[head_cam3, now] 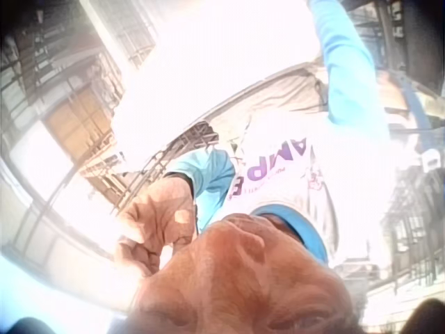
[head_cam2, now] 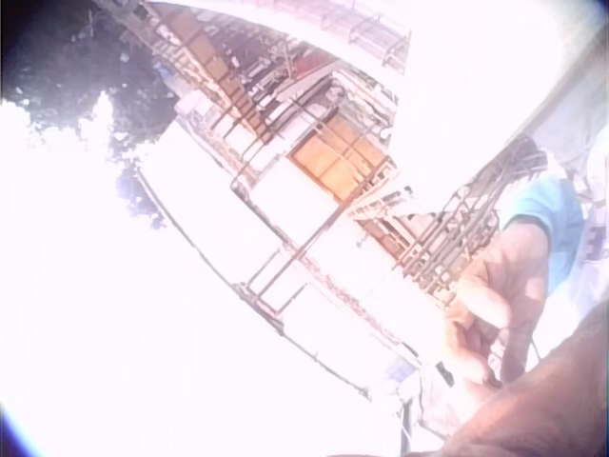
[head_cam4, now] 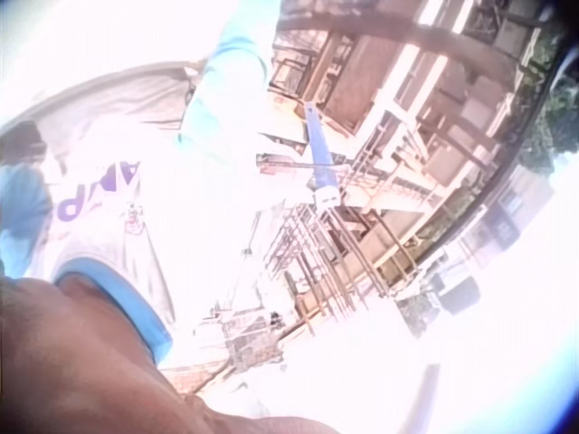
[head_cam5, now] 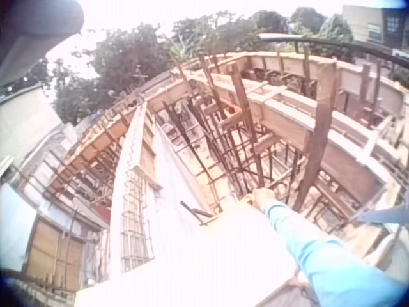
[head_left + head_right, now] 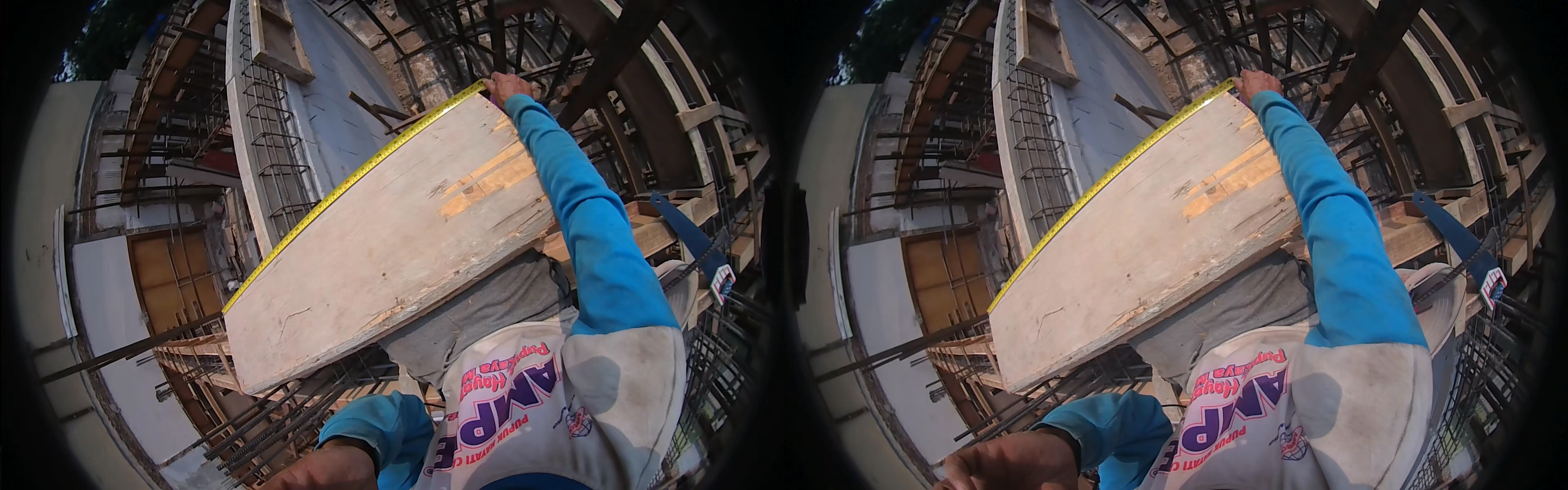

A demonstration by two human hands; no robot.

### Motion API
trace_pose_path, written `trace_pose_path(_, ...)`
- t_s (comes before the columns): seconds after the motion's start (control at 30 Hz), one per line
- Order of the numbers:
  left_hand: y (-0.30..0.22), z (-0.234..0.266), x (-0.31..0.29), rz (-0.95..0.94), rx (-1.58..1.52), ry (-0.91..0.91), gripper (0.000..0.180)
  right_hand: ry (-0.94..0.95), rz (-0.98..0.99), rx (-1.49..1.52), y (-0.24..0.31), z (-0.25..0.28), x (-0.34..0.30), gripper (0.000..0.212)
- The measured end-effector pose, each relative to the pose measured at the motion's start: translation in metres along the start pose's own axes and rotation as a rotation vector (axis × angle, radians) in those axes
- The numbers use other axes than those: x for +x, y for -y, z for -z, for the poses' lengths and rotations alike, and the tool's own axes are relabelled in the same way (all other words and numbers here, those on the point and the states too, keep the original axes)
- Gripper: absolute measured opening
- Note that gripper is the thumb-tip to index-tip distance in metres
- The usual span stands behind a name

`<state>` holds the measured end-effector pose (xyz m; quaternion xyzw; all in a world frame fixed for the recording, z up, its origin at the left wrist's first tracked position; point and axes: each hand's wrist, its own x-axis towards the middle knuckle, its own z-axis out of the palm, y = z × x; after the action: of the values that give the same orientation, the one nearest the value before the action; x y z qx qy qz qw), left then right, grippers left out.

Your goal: The person measures a wooden board using a tape measure and marks a line on it with a pencil, using a saw as a straight edge.

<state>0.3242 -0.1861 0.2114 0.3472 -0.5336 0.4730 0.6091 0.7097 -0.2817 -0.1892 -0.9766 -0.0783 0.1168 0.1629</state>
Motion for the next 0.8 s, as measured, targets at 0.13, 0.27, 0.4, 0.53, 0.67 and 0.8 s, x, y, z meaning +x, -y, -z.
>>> trace_pose_path(0.13, -0.072, 0.000, 0.021, 0.287, 0.913, 0.213, 0.038, -0.008, -0.007, 0.015, 0.004, 0.004, 0.000, 0.043)
trace_pose_path(0.27, -0.055, 0.001, 0.010, 0.215, 0.807, 0.175, 0.039, -0.052, 0.034, 0.032, 0.011, 0.010, -0.004, 0.043)
trace_pose_path(0.4, -0.006, -0.004, -0.001, -0.024, 0.481, 0.029, 0.043, -0.030, 0.016, -0.009, 0.011, 0.015, -0.003, 0.044)
trace_pose_path(0.53, -0.024, -0.003, 0.000, 0.046, 0.726, 0.093, 0.044, -0.029, 0.009, 0.017, 0.009, 0.018, -0.006, 0.045)
trace_pose_path(0.67, -0.048, 0.011, 0.009, 0.198, 0.772, 0.162, 0.039, -0.032, 0.059, -0.016, 0.012, 0.029, -0.013, 0.045)
trace_pose_path(0.8, -0.071, 0.050, -0.009, 0.524, 1.008, 0.238, 0.054, -0.018, 0.125, -0.098, 0.014, 0.058, -0.023, 0.046)
